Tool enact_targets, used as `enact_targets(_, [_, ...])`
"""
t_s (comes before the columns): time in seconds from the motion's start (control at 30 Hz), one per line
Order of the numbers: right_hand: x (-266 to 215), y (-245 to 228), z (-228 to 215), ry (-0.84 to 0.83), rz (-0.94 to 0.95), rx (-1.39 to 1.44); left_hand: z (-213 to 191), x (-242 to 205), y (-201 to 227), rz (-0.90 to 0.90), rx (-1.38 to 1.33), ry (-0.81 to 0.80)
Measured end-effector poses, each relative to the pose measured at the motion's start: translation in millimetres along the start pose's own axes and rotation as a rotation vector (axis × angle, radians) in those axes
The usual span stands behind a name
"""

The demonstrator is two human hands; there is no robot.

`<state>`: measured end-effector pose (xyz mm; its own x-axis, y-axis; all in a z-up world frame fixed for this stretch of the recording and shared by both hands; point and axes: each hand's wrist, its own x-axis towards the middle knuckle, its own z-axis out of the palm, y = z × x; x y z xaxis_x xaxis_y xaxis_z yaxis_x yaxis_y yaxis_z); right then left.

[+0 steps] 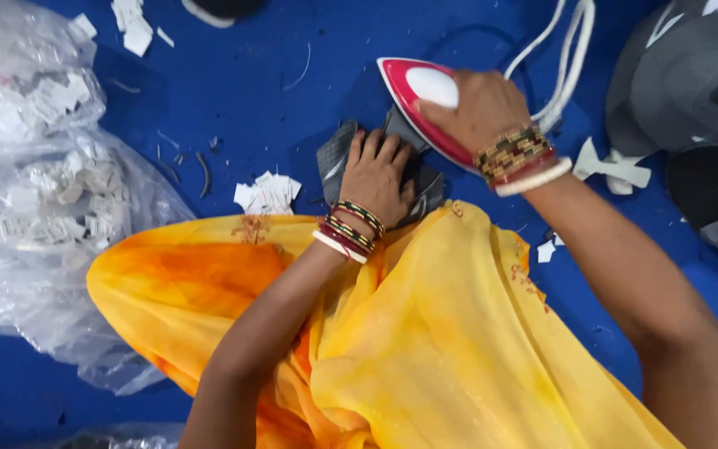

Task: The person sits on a blue floor and uses a red and white electric iron to press small white labels onto the tongue of a gray shoe. They repeatedly pick up shoes, place a label on the tongue, and iron it in place before moving to the next shoe.

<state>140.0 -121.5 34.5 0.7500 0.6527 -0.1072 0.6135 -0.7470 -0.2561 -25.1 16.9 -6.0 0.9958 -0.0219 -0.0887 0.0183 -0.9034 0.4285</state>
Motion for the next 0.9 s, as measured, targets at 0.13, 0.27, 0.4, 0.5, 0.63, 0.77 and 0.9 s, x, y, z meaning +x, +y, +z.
enact_targets(0.13, [-13.8,-19.4,-3.8,-0.041,0.092,-0.01,-2.5,-3.3,-2.1,0.01,-0.085,0.041])
enact_targets(0.27, [8.6,-21.2,-2.4,-0.021,0.123,0.003,-3.2,0.0,2.4,0.008,-0.083,0.01])
enact_targets(0.4, [21.5,-22.4,3.0,0.037,0.101,-0.029,-4.2,-3.5,3.5,-0.003,-0.047,-0.017])
enact_targets(0.5, [-2.0,-22.4,1.2,0.04,0.073,0.03,-5.0,-4.6,-0.4,0.007,-0.058,-0.001])
enact_targets(0.63, [-26.8,-30.5,-6.6,-0.074,0.188,0.011,-2.1,-5.9,-0.9,0.014,-0.061,0.037])
enact_targets(0.77, [-8.0,-23.7,-1.6,-0.023,0.147,0.008,-5.0,-1.3,3.3,0.003,-0.05,0.01])
enact_targets(0.9, [39.4,-7.8,15.7,0.102,0.116,-0.009,-5.0,-4.8,1.7,-0.006,-0.054,0.002])
